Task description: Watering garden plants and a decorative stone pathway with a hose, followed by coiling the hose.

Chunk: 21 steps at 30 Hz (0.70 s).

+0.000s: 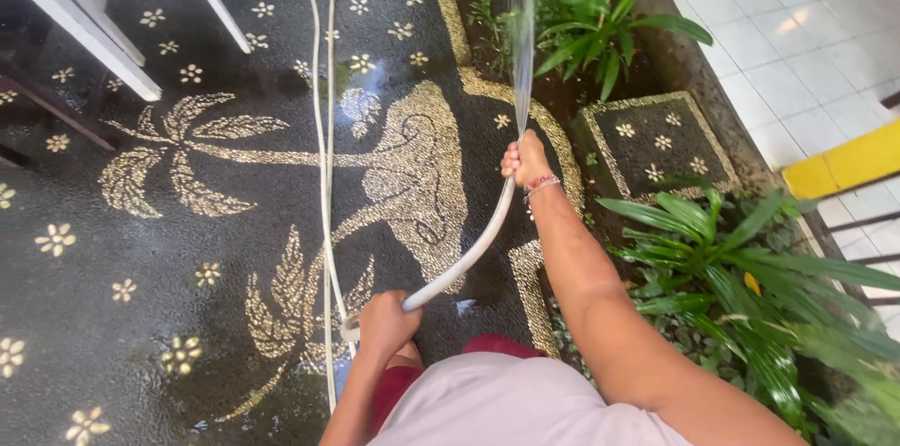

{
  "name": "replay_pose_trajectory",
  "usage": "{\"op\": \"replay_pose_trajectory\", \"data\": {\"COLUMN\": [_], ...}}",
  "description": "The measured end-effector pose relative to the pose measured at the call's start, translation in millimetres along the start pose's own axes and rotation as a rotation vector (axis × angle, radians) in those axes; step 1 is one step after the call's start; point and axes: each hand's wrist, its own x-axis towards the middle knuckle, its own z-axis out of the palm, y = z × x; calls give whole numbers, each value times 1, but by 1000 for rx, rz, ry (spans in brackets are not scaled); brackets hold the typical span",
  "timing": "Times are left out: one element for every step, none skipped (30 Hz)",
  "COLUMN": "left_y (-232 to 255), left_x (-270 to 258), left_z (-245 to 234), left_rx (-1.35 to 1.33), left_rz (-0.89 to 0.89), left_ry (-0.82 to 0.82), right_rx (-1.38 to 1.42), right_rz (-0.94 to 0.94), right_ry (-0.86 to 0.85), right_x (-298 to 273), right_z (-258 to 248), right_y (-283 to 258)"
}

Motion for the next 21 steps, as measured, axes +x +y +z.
{"op": "replay_pose_trajectory", "data": {"left_y": [-8,-14,-19,-22,-27,-31,-35,-38,-40,-43,-47,-51,-54,-55,-55,-55,-59,-61,-63,-61,-58], "left_x": [11,20,28,40,50,58,66,72,78,84,91,98,105,110,115,121,130,140,151,162,175], "left_z": [-9,-19,-29,-38,-48,-56,-62,-68,-73,-77,-75,-72,-69,-74,-78,-82,-81,-79,-78,-84,-90], "left_rx": [-24,-24,-23,-22,-23,-49,-75,-77,-97,-118,-120,-127,-134,-136,-142,-146,-148,-141,-135,-137,-159], "left_rz": [-15,-18,-20,-17,-14,-18,-22,-21,-48,-76,-76,-65,-54,-56,-86,-115,-116,-119,-122,-127,-138], "left_ry": [5,4,22,41,42,50,58,57,38,22,23,23,22,27,4,-22,-18,-16,-13,-12,-19], "right_rx": [21,19,41,65,65,65,65,64,76,87,85,26,-33,-37,-23,-8,-10,9,28,24,6], "right_rz": [-16,-13,-15,-22,-25,-36,-47,-48,-28,-9,-10,-8,-7,-7,30,67,67,79,91,94,24], "right_ry": [-17,-17,-64,-111,-111,-90,-68,-67,-74,-85,-85,-17,52,47,51,56,53,25,-2,-3,-40], "right_x": [2,8,14,21,20,18,16,27,38,49,47,46,46,64,82,100,113,126,141,143,146], "right_z": [21,39,57,73,94,111,127,134,140,147,153,161,169,168,166,165,169,173,177,194,211], "right_y": [-7,-10,-13,-21,-25,-28,-31,-30,-30,-28,-25,-23,-20,-14,-8,-3,-3,-5,-8,-20,-31]}}
